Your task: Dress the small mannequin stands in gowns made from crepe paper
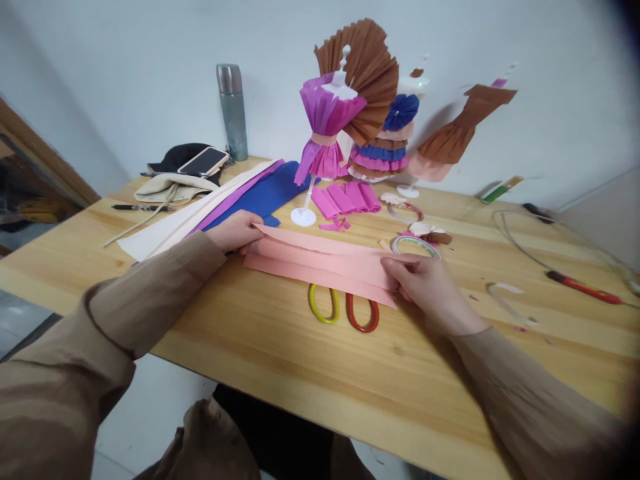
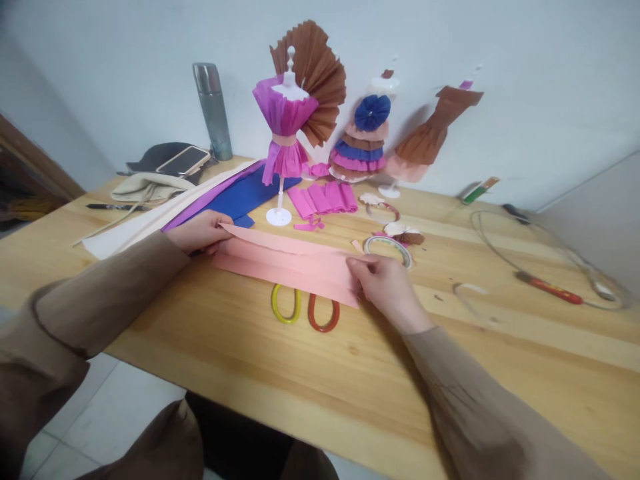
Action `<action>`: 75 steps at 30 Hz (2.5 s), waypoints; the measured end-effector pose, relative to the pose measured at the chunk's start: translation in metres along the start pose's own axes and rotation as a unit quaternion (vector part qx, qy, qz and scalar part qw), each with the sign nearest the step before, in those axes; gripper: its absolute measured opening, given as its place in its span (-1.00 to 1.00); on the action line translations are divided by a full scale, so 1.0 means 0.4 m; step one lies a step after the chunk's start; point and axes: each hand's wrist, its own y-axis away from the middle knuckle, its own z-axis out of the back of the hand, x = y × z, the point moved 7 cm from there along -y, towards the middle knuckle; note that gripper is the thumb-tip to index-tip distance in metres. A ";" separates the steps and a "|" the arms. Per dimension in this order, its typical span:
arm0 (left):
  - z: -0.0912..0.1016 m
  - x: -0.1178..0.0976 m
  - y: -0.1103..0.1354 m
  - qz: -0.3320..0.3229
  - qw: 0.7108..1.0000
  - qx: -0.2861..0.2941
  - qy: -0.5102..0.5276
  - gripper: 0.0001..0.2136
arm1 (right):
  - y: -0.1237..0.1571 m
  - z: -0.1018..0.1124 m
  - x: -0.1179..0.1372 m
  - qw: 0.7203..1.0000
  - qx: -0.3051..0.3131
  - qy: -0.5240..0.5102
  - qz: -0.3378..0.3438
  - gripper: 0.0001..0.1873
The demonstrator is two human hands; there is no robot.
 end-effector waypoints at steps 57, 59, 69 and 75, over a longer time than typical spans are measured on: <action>-0.136 -0.134 0.131 -0.283 0.941 -0.003 -0.187 -0.69 | 0.126 -0.037 0.137 0.913 -0.024 0.232 0.336 -0.75; -0.142 -0.157 0.150 -0.407 0.898 -0.005 -0.169 -0.89 | 0.121 -0.033 0.130 0.916 -0.002 0.227 0.330 -0.70; -0.189 -0.147 0.168 -0.505 0.848 0.107 -0.123 -0.79 | 0.117 -0.009 0.118 0.906 0.094 0.270 0.311 -0.64; -0.157 -0.151 0.134 -0.458 0.881 0.038 -0.110 -0.80 | 0.137 -0.004 0.127 0.893 0.152 0.284 0.313 -0.64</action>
